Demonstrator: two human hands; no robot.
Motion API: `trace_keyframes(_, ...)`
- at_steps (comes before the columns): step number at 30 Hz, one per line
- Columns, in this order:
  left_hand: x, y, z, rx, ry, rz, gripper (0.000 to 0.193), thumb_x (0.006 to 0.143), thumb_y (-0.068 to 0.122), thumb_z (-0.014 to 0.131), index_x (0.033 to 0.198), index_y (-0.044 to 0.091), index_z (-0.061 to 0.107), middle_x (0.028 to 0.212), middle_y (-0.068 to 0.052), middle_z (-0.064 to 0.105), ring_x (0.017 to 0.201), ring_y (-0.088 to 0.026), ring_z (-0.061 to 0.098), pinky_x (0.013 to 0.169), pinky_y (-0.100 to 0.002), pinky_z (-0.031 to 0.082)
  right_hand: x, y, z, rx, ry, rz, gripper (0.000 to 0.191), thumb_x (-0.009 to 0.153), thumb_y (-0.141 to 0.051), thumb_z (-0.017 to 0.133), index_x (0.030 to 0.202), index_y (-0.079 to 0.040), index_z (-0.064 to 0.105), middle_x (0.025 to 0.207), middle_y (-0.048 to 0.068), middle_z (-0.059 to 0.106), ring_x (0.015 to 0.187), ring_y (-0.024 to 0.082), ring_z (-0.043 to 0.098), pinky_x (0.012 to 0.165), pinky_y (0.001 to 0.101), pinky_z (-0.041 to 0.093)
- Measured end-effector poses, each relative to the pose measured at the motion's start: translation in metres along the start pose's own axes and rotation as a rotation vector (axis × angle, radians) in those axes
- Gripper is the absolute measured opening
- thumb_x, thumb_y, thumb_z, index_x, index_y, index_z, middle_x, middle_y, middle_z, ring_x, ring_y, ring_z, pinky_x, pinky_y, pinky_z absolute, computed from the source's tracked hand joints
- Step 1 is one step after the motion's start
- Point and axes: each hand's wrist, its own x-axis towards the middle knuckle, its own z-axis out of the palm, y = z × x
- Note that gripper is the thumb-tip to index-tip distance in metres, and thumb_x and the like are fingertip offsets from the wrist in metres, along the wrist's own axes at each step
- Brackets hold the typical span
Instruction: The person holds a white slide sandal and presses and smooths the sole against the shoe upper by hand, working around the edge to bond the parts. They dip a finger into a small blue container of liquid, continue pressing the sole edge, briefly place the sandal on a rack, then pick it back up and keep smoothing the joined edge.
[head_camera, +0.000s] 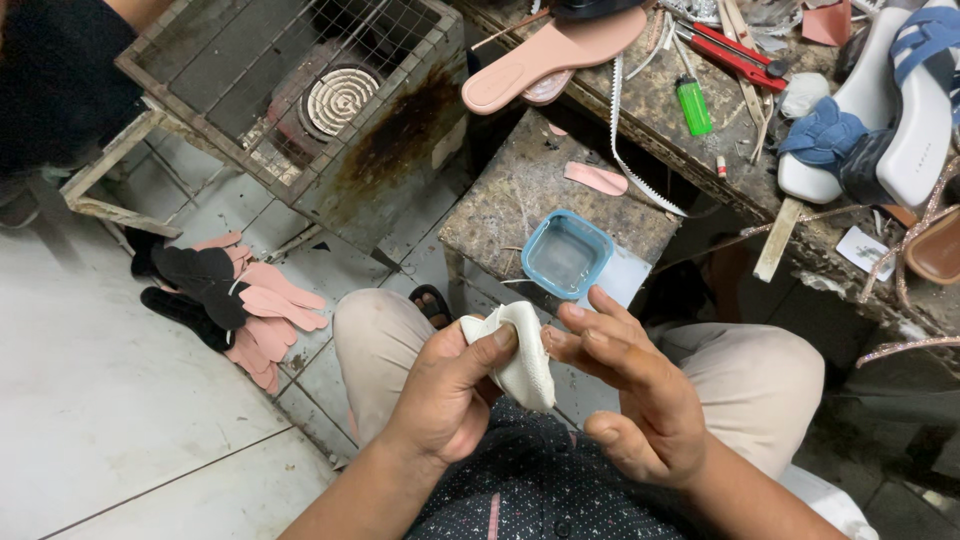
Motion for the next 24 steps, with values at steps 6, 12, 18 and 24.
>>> trace_keyframes(6, 0.0008, 0.0009, 0.0018, 0.006, 0.02, -0.033, 0.032, 0.096, 0.02, 0.067, 0.121, 0.0, 0.064, 0.107, -0.008, 0.073, 0.097, -0.019, 0.07, 0.086, -0.036, 0.057, 0.0038, -0.0004, -0.0017, -0.027, -0.029, -0.003, 0.058, 0.108, -0.026, 0.06, 0.156, -0.003, 0.035, 0.146, 0.019, 0.064, 0.158, 0.032, 0.038, 0.137, 0.057, 0.01)
trace_keyframes(12, 0.0003, 0.0036, 0.0043, 0.024, 0.065, -0.064, 0.033, 0.097, 0.021, 0.067, 0.122, 0.001, 0.065, 0.106, -0.008, 0.073, 0.095, -0.018, 0.07, 0.084, -0.036, 0.057, 0.0044, 0.0024, -0.0047, -0.1, -0.04, -0.014, 0.058, 0.106, -0.026, 0.064, 0.154, -0.007, 0.039, 0.141, 0.013, 0.068, 0.157, 0.032, 0.041, 0.137, 0.0581, 0.017)
trace_keyframes(18, -0.0001, 0.005, 0.0063, -0.02, 0.055, -0.074, 0.037, 0.096, 0.023, 0.067, 0.123, -0.001, 0.064, 0.105, -0.008, 0.073, 0.095, -0.018, 0.07, 0.083, -0.034, 0.057, 0.0033, 0.0026, -0.0078, -0.226, -0.088, -0.088, 0.058, 0.099, -0.027, 0.067, 0.149, -0.008, 0.044, 0.134, 0.013, 0.07, 0.148, 0.03, 0.05, 0.132, 0.058, 0.024)
trace_keyframes(24, -0.0014, 0.0053, 0.0076, 0.017, 0.038, -0.076, 0.039, 0.096, 0.026, 0.069, 0.122, -0.002, 0.066, 0.104, -0.009, 0.073, 0.092, -0.016, 0.069, 0.08, -0.033, 0.057, -0.0011, 0.0019, -0.0048, -0.125, 0.052, -0.034, 0.054, 0.104, -0.018, 0.062, 0.153, -0.01, 0.041, 0.144, 0.02, 0.063, 0.15, 0.032, 0.051, 0.136, 0.0572, 0.021)
